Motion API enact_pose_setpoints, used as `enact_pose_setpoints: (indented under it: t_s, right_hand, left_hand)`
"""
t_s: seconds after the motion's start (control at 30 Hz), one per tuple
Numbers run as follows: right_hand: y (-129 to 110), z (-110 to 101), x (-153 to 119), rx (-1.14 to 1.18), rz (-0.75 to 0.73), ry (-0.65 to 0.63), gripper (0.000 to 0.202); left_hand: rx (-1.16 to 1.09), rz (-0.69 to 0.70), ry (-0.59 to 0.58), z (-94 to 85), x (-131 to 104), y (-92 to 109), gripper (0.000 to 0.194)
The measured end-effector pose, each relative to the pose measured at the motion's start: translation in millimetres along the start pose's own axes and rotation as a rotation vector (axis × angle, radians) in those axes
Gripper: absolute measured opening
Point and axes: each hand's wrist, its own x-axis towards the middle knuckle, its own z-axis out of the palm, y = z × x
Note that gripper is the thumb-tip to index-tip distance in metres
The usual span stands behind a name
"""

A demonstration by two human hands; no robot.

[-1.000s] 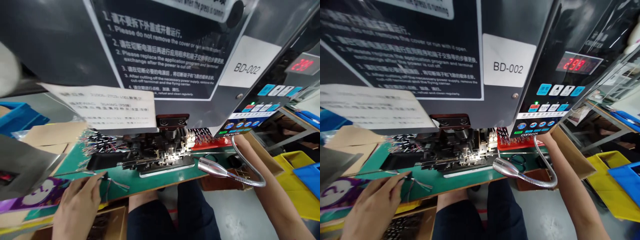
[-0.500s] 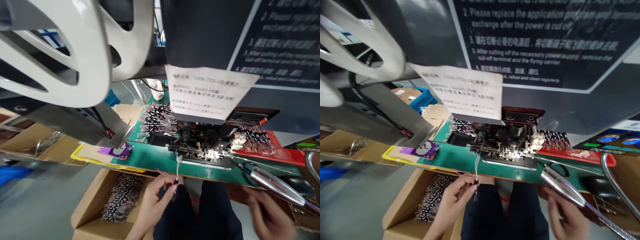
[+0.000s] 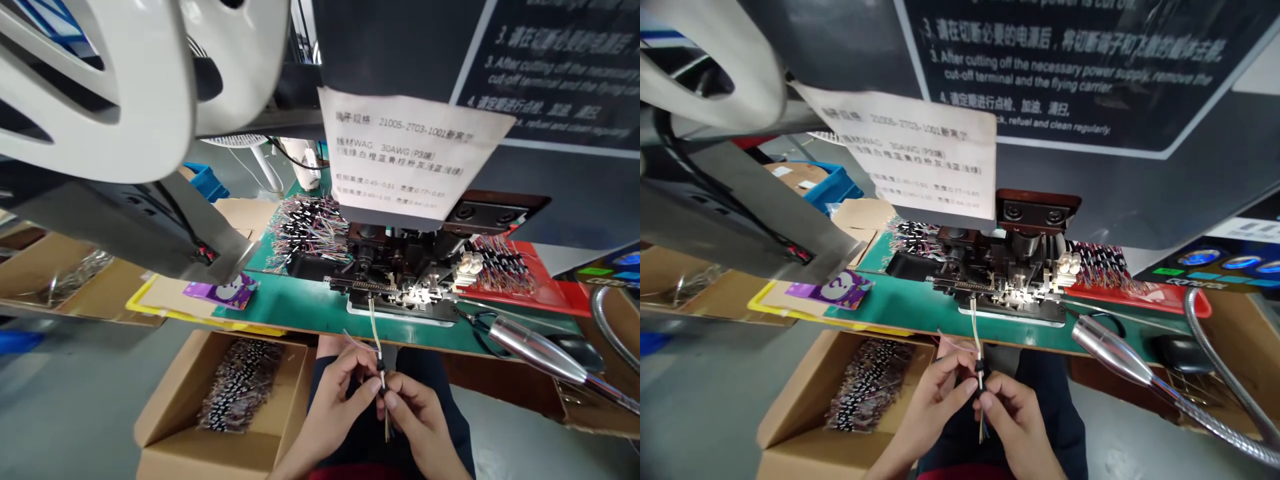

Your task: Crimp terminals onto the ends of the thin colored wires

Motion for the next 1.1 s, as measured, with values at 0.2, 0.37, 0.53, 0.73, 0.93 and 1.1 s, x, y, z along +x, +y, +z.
enact_pose_setpoints:
  t_s: [0.2, 0.37, 0.53, 0.73, 0.93, 1.1]
  right_hand:
    - [10.2, 6.6, -0.3, 0.54, 0.104, -0.103, 0.048]
    - [9.7, 9.5, -0.5, 0.805, 0.162, -0.191, 0.043]
    - [15.7, 5.1, -1.4, 0.82, 0.191, -0.171, 0.042]
    - [-3.6, -27.6, 6.6, -0.037, 0.013, 0.052, 0.051]
    - [-56.4, -41.6, 29.8, -0.275, -0.287, 0.132, 0.031]
    - [-79.3, -28.0, 38.3, -0.457, -0.428, 0.086, 0.004]
  left_hand:
    - [-0.299, -0.095, -0.007, 13.0, 19.7, -12.9, 0.019]
    - [-0.479, -0.119, 0.085, 31.4, 40.9, -2.0, 0.025]
    - [-0.372, -0.091, 0.095, 32.3, 47.7, 9.6, 0.025]
    - [-0.173, -0.115, 0.081, 24.7, 42.9, 16.8, 0.02]
    - [0.203, -0.013, 0.019, 24.5, 36.9, 32.3, 0.015]
    - [0.476, 0.178, 0.048, 25.6, 32.9, 40.9, 0.012]
